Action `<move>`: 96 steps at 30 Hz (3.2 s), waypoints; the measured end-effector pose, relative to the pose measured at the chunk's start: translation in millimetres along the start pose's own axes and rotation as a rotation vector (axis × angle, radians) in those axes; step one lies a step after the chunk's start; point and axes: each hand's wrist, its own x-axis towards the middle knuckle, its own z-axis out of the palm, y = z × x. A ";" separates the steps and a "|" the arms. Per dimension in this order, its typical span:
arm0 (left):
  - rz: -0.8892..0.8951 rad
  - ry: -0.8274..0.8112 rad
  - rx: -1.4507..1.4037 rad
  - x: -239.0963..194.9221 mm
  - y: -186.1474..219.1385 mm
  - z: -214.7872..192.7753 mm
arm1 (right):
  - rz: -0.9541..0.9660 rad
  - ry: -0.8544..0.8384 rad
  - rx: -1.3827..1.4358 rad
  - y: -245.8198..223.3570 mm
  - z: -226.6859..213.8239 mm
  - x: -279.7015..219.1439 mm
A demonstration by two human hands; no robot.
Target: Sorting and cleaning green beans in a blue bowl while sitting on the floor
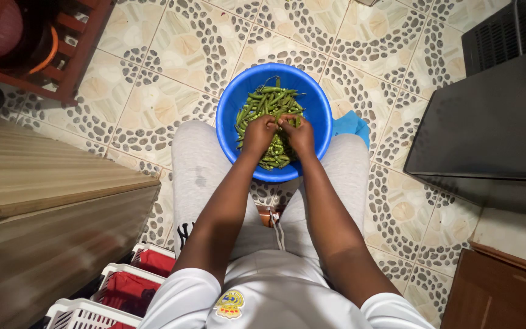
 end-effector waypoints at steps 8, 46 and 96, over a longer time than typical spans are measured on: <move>0.178 -0.046 0.177 4.9 -14.4 16.5 | -0.049 -0.006 -0.307 -13.0 -4.7 -7.0; -0.204 -0.056 -0.632 9.1 -11.6 2.4 | -0.007 -0.159 0.243 -22.2 1.9 -17.4; 0.200 -0.066 0.119 -12.4 25.0 -28.2 | -0.008 -0.054 0.205 -10.7 -8.7 -8.9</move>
